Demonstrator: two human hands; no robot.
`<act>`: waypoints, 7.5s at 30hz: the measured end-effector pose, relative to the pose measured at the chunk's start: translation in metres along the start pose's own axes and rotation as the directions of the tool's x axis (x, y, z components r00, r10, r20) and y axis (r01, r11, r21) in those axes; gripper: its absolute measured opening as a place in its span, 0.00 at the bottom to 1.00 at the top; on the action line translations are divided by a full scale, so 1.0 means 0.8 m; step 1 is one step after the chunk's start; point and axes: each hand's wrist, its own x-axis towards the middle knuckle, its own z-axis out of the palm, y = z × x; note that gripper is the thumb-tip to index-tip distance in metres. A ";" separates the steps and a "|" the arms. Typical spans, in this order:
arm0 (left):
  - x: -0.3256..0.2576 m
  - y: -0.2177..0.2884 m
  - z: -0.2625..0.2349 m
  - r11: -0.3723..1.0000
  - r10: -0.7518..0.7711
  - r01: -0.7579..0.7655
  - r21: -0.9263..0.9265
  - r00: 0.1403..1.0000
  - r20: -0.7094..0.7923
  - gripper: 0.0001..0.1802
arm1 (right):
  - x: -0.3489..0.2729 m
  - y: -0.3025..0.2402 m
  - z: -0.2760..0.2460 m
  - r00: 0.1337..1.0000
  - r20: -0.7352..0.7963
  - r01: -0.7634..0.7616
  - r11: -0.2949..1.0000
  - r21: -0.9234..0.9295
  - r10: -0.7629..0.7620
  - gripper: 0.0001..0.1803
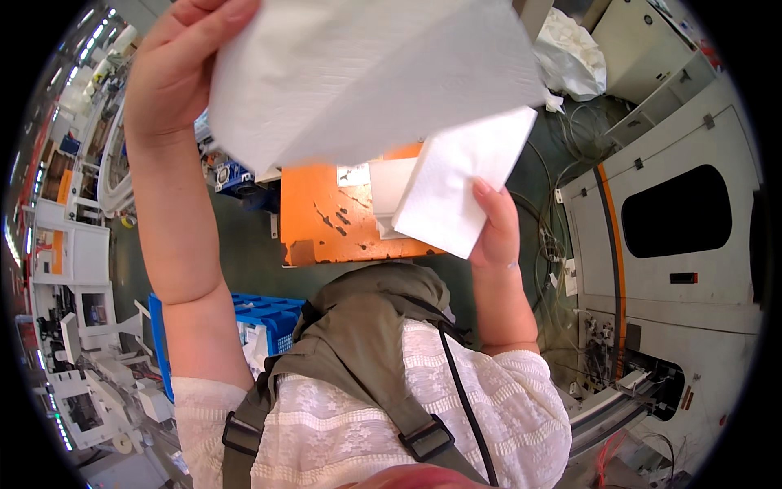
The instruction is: The person unpacks small, individually wrapped tissue packs from a blue plastic basket. They remove the plastic wrappers and place the unwrapped white tissue stacks into a larger pile on a nearby orange surface.
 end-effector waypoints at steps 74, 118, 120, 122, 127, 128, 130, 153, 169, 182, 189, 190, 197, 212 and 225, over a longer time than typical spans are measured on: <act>-0.151 -0.055 0.072 0.421 0.335 -0.404 0.812 0.901 0.275 0.19 | -0.009 0.084 0.049 0.920 0.310 -0.252 0.968 -0.004 0.241 0.43; -0.470 -0.112 0.076 0.768 0.103 0.489 0.413 0.543 -0.833 0.56 | -0.036 0.284 0.158 0.380 0.257 -0.740 0.459 -0.491 0.888 0.30; -0.517 -0.123 0.102 0.966 0.015 0.258 0.028 0.052 -0.999 0.51 | -0.057 0.310 0.178 0.319 0.261 -0.813 0.404 -0.419 0.911 0.35; -0.564 -0.137 0.151 0.923 -0.317 -0.219 -0.317 0.035 -0.948 0.55 | -0.084 0.334 0.217 0.247 0.309 -0.825 0.367 -0.429 0.918 0.35; -0.619 -0.100 0.215 0.874 -0.299 -0.420 -0.245 -0.066 -0.952 0.53 | -0.178 0.446 0.245 0.242 0.319 -0.783 0.379 -0.494 0.916 0.31; -0.630 -0.087 0.218 0.897 -0.255 -0.409 -0.169 -0.163 -0.953 0.42 | -0.199 0.470 0.242 0.229 0.328 -0.766 0.377 -0.520 0.917 0.30; -0.665 -0.093 0.231 0.863 -0.205 -0.505 -0.031 -0.293 -0.934 0.37 | -0.245 0.500 0.246 0.177 0.373 -0.725 0.377 -0.577 0.911 0.28; -1.131 0.183 0.267 0.918 0.150 0.086 0.386 -0.979 -0.137 0.23 | -0.350 0.706 0.342 -0.283 0.085 -0.252 0.011 -0.968 0.955 0.22; -1.233 -0.098 0.523 0.737 -0.589 -0.556 -0.383 -0.807 0.038 0.30 | -0.342 0.771 0.270 -0.177 -0.126 0.006 -0.127 -0.992 0.976 0.22; -0.977 -0.073 0.277 0.133 0.426 0.677 -0.724 -0.698 -0.575 0.25 | -0.440 1.237 0.279 -0.186 0.778 0.795 0.557 -0.240 0.601 0.33; -0.974 -0.104 0.222 0.347 0.299 0.662 -0.664 -0.749 -0.591 0.21 | -0.458 1.269 0.308 -0.181 0.029 0.917 0.179 -0.357 0.983 0.42; -0.975 -0.104 0.222 0.361 0.282 0.643 -0.675 -0.765 -0.578 0.20 | -0.448 1.249 0.308 -0.157 -0.118 0.903 0.094 -0.420 0.980 0.42; -0.968 -0.142 0.208 0.947 -0.025 0.053 -0.317 -0.971 -0.237 0.38 | -0.355 0.941 0.294 -0.728 -0.066 0.102 0.012 -0.995 0.682 0.42; -0.894 0.032 0.257 0.094 0.406 0.966 -0.240 -0.257 -0.877 0.22 | -0.403 0.699 0.380 -0.674 0.092 -0.088 0.044 -0.995 0.733 0.42; -0.852 0.067 0.317 0.144 0.763 0.926 -0.349 -0.328 -0.557 0.12 | -0.430 0.604 0.335 -0.676 0.638 -0.123 0.798 -0.590 0.369 0.42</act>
